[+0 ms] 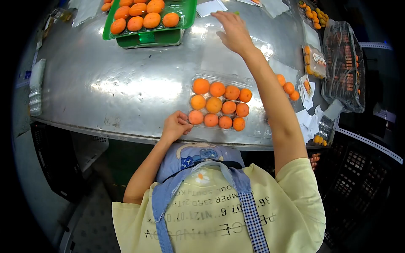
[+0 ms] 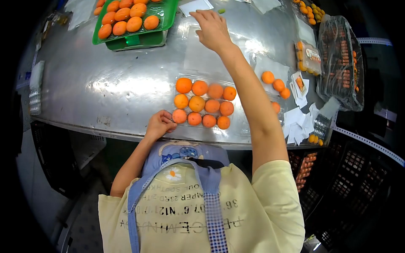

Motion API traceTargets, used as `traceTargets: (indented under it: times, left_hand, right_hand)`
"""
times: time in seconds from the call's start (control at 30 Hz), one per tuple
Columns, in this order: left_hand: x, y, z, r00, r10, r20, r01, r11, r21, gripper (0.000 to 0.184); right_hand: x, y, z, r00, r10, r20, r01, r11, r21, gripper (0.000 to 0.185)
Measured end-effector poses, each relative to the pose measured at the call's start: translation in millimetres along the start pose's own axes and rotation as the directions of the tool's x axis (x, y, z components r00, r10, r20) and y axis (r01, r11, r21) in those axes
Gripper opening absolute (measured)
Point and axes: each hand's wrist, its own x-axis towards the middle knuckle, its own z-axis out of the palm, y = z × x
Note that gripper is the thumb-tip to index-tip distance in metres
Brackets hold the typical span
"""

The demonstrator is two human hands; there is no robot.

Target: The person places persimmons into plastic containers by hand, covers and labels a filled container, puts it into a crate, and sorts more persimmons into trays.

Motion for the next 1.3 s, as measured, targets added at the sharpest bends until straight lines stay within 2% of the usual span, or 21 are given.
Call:
traceTargets:
  times: [0.07, 0.17, 0.23, 0.3, 0.4, 0.5, 0.6, 0.7, 0.9, 1.1, 1.13, 1.17, 1.23, 1.3]
  left_hand:
    - [1, -1, 1, 1.0, 0.0, 0.0, 0.0, 0.999, 0.042, 0.03]
    - [-5, 9, 3, 1.0, 0.007, -0.025, -0.004, 0.993, 0.118, 0.028]
    - [-2, 4, 3, 0.999, 0.05, 0.011, -0.051, 0.987, 0.152, 0.028]
    - [-2, 4, 4, 0.997, 0.07, 0.032, -0.075, 0.984, 0.165, 0.027]
    - [-6, 6, 6, 0.996, 0.077, 0.039, -0.082, 0.985, 0.151, 0.028]
    - [-4, -3, 6, 0.993, 0.105, 0.055, -0.111, 0.988, 0.11, 0.028]
    - [-5, -7, 2, 0.987, 0.128, 0.094, -0.132, 0.99, 0.038, 0.028]
    - [-9, -6, -4, 0.982, 0.155, 0.107, -0.158, 0.987, 0.023, 0.028]
    - [-19, -16, -20, 0.982, 0.187, 0.004, -0.187, 0.98, 0.068, 0.027]
    - [-20, -22, -22, 0.969, 0.243, -0.045, -0.244, 0.97, -0.015, 0.024]
    - [-21, -21, -22, 0.967, 0.252, -0.045, -0.253, 0.967, -0.01, 0.024]
    - [-22, -19, -23, 0.964, 0.262, -0.046, -0.262, 0.965, -0.005, 0.024]
    - [-23, -19, -23, 0.963, 0.263, -0.055, -0.265, 0.964, -0.022, 0.024]
    - [-26, -15, -23, 0.964, 0.261, -0.05, -0.264, 0.962, -0.068, 0.023]
  right_hand:
    - [-7, -19, -22, 0.992, 0.098, -0.081, -0.093, 0.994, 0.058, 0.035]
    - [-55, -28, -43, 0.961, 0.268, 0.071, -0.277, 0.945, 0.176, 0.034]
    - [-93, -40, -53, 0.923, 0.351, 0.158, -0.38, 0.895, 0.233, 0.032]
    - [-135, -48, -53, 0.904, 0.384, 0.191, -0.421, 0.878, 0.226, 0.029]
    - [-170, -74, -64, 0.799, 0.536, 0.274, -0.592, 0.782, 0.194, 0.026]
    - [-193, -97, -59, 0.863, 0.442, 0.243, -0.481, 0.866, 0.134, 0.024]
    - [-179, -138, -43, 0.946, 0.287, 0.152, -0.31, 0.938, 0.158, 0.023]
    - [-169, -161, -16, 0.972, 0.203, 0.115, -0.205, 0.979, 0.008, 0.029]
    - [-163, -175, 19, 0.902, 0.271, 0.337, -0.184, 0.946, -0.268, 0.043]
    - [-157, -171, 11, 0.922, 0.297, 0.249, -0.294, 0.954, -0.051, 0.05]
    - [-157, -171, 4, 0.88, 0.365, 0.303, -0.425, 0.891, 0.161, 0.051]
    - [-157, -170, -7, 0.831, 0.413, 0.372, -0.539, 0.765, 0.353, 0.052]
    - [-155, -169, -28, 0.733, 0.434, 0.523, -0.675, 0.374, 0.636, 0.053]
    - [-157, -167, -46, 0.659, 0.371, 0.654, -0.668, -0.11, 0.736, 0.051]
